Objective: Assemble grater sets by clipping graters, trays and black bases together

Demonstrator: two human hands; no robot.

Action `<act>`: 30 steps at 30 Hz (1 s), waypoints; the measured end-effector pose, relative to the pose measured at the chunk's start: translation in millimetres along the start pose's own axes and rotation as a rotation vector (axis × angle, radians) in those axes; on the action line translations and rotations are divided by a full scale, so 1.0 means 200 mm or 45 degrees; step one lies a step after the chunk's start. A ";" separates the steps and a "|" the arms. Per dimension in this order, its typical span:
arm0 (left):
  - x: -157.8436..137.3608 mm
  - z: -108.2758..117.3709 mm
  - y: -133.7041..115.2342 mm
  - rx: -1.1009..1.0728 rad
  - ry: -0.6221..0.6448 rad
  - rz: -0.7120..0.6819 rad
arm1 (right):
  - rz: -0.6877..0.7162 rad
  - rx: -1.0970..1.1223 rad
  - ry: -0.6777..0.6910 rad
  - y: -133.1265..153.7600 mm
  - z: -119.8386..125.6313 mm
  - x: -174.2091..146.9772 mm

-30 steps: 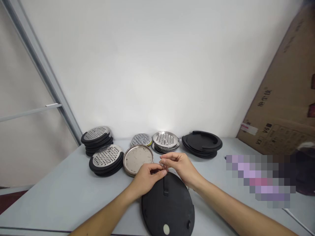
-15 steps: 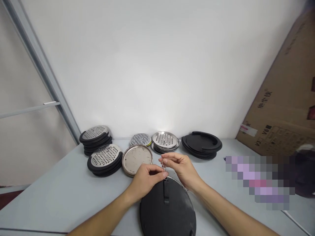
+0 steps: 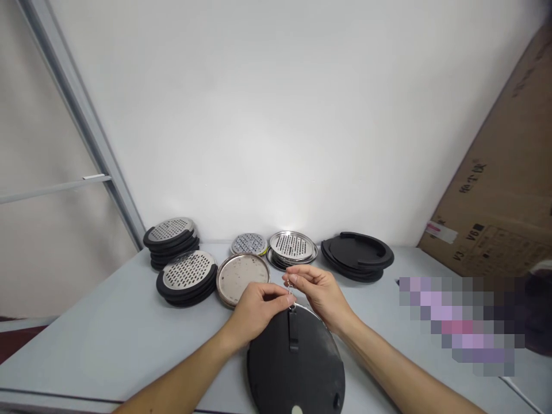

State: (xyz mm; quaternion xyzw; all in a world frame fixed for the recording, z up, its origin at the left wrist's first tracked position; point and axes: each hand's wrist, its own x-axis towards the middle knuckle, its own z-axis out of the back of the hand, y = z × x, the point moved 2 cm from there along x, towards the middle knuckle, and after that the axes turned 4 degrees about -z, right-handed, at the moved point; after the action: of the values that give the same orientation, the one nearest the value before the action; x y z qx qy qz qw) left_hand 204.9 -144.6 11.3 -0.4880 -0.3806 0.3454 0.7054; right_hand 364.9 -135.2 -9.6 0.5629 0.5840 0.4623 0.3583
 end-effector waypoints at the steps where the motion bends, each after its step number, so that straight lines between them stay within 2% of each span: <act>1: 0.01 0.01 -0.01 -0.002 -0.005 -0.011 | -0.011 0.006 0.002 0.00 0.00 0.00; 12: 0.05 0.03 -0.01 0.033 0.001 -0.044 | -0.026 0.036 0.028 0.01 0.00 0.03; 16: 0.05 0.03 0.00 -0.047 0.002 -0.021 | -0.108 0.068 0.019 0.03 -0.01 0.01; 19: 0.05 0.03 0.00 -0.258 -0.017 -0.038 | -0.287 0.170 0.021 0.02 0.00 -0.03; 24: 0.05 0.05 -0.01 -0.760 -0.068 -0.069 | -0.793 0.497 0.214 -0.04 -0.05 -0.11; 26: 0.06 0.05 -0.02 -0.925 -0.096 -0.082 | -0.778 0.510 0.218 -0.04 -0.08 -0.14; 30: 0.07 0.06 -0.01 -1.177 -0.166 -0.031 | -0.638 0.272 0.230 0.00 -0.12 -0.18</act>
State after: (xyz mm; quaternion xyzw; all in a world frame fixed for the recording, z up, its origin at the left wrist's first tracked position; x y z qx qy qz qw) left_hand 201.3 -129.2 18.8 -0.7239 -0.5439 0.1614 0.3926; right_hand 346.5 -173.1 -5.8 0.3921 0.7797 0.3438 0.3465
